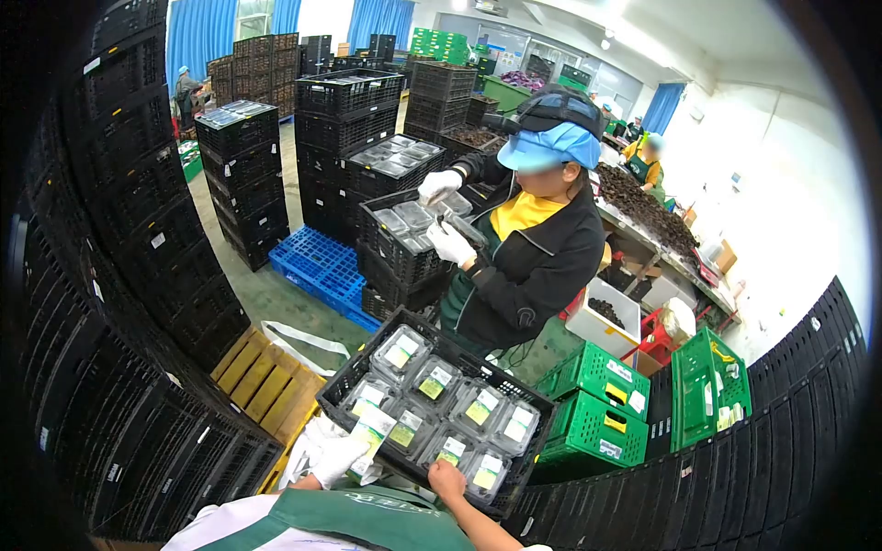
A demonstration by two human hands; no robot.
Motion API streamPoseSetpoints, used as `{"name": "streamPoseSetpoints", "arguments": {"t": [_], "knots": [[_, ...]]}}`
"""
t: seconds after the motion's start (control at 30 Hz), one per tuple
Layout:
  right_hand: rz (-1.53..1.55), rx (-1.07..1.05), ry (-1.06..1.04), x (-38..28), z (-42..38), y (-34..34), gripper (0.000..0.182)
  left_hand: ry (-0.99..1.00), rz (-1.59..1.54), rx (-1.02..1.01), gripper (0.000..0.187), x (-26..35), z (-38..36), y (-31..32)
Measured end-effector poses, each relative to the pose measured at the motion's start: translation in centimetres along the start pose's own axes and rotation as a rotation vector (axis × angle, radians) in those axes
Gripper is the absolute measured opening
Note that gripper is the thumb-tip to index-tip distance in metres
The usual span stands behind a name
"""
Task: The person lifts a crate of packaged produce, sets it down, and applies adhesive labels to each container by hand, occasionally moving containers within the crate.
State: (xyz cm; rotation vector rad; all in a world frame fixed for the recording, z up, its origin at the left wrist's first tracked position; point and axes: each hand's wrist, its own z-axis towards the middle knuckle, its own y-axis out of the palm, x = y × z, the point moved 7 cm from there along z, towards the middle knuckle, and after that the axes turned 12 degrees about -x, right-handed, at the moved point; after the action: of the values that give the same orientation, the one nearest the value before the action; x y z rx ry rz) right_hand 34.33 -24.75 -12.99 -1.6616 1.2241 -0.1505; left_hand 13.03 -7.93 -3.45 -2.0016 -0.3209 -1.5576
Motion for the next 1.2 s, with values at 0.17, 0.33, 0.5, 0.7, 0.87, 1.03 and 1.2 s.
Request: {"name": "streamPoseSetpoints", "arguments": {"t": [0.17, 0.33, 0.5, 0.7, 0.87, 1.03, 1.2], "knots": [[0.001, -0.033, 0.002, 0.1, 0.1, 0.2, 0.035, 0.052, 0.062, 0.015, 0.031, -1.2, 0.1, 0.3], [-0.009, -0.033, 0.010, -0.1, 0.0, 0.0, 0.035, 0.026, 0.070, 0.023, 0.029, -0.8, -0.4, -0.1], [-0.027, -0.038, 0.027, 0.1, 0.2, 0.2, 0.035, -0.042, -0.142, 0.085, 0.027, -0.5, -1.2, -0.4], [-0.024, -0.029, 0.022, 0.0, 0.1, 0.2, 0.034, -0.035, -0.232, 0.084, 0.029, -1.6, -1.2, -0.2], [-0.041, -0.035, 0.034, 0.0, 0.0, 0.1, 0.034, -0.117, -0.418, 0.056, 0.029, -0.4, -1.6, 0.0], [-0.028, -0.039, 0.033, 0.0, 0.1, 0.2, 0.035, -0.106, -0.346, 0.045, 0.029, -0.4, -1.6, 0.0], [-0.046, -0.057, 0.032, 0.0, 0.2, 0.2, 0.036, -0.092, -0.211, 0.018, 0.029, -0.4, -1.4, -0.1]]}}
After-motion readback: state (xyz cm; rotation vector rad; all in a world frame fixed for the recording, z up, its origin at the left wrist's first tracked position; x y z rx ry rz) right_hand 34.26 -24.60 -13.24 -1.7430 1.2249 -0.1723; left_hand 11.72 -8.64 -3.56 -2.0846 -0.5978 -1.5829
